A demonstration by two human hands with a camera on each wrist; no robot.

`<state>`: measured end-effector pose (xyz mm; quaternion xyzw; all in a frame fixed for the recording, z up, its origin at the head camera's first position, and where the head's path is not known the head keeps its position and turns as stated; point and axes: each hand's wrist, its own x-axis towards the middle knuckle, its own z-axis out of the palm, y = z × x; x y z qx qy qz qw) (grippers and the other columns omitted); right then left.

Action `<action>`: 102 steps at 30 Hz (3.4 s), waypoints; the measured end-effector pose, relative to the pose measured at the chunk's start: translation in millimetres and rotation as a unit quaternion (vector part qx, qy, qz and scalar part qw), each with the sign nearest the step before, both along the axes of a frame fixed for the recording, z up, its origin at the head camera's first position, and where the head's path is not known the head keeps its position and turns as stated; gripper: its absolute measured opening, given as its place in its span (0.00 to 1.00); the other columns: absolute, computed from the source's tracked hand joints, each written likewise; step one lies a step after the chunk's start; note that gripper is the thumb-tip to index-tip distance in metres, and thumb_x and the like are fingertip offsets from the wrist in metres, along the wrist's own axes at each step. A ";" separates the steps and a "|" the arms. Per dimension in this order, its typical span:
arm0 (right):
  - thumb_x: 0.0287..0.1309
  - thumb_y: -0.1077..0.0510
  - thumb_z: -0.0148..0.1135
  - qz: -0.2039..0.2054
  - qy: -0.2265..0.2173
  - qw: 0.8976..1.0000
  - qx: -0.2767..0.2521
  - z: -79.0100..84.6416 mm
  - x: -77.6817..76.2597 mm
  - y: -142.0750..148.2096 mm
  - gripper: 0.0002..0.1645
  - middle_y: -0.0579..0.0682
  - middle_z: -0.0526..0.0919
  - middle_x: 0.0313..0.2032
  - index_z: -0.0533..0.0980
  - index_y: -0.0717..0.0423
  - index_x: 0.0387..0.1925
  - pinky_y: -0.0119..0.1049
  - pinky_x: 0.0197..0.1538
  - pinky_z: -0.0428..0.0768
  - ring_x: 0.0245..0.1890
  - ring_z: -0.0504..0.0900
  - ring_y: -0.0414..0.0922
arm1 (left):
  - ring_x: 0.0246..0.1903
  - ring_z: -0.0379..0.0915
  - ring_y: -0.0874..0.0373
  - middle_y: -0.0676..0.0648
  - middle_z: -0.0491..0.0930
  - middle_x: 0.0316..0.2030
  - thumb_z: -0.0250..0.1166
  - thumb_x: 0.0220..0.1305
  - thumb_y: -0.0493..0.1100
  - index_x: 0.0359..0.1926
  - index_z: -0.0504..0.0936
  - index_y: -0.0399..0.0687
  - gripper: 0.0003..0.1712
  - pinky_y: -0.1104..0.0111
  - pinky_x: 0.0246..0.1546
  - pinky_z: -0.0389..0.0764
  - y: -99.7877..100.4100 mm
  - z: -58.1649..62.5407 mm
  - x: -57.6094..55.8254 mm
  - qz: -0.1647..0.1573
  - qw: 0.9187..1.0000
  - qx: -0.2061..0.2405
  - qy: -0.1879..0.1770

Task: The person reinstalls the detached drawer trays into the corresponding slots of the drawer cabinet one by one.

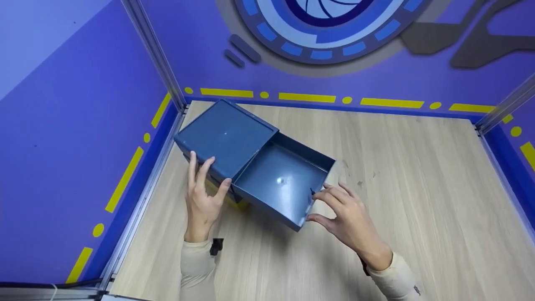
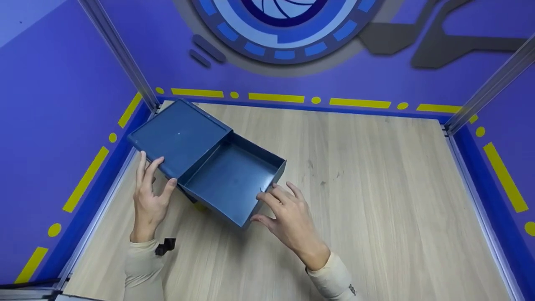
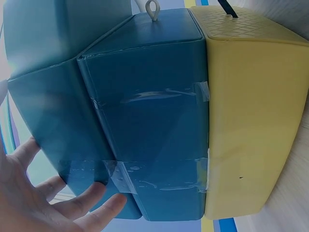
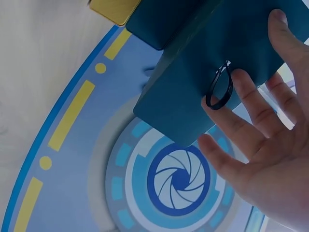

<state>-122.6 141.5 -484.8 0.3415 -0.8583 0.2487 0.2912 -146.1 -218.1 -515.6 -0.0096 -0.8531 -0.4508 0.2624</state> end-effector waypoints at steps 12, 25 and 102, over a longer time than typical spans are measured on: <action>0.34 0.48 0.91 -0.006 -0.004 0.999 -0.044 -5.4 -7.4 -26.0 0.31 0.49 0.90 0.42 0.87 0.52 0.44 0.68 0.60 0.80 0.49 0.89 0.54 | 0.83 0.50 0.38 0.47 0.47 0.87 0.77 0.63 0.52 0.75 0.75 0.62 0.40 0.30 0.74 0.62 0.3 -3.0 2.1 -0.001 1.000 0.004 0.004; 0.42 0.49 0.89 -0.012 -0.035 0.996 -0.083 -21.3 -7.8 -44.1 0.33 0.52 0.86 0.47 0.81 0.59 0.46 0.54 0.61 0.81 0.50 0.86 0.51 | 0.83 0.51 0.38 0.49 0.46 0.87 0.76 0.64 0.53 0.75 0.74 0.63 0.39 0.30 0.73 0.62 -0.1 -1.8 1.6 0.000 1.000 0.005 -0.007; 0.65 0.48 0.76 0.028 -0.109 0.993 0.027 -22.4 -70.9 -114.4 0.37 0.61 0.75 0.72 0.76 0.52 0.72 0.59 0.64 0.82 0.67 0.81 0.60 | 0.82 0.53 0.34 0.42 0.48 0.86 0.77 0.62 0.55 0.75 0.74 0.58 0.42 0.30 0.71 0.65 0.0 -1.2 -0.6 0.002 1.000 -0.020 0.017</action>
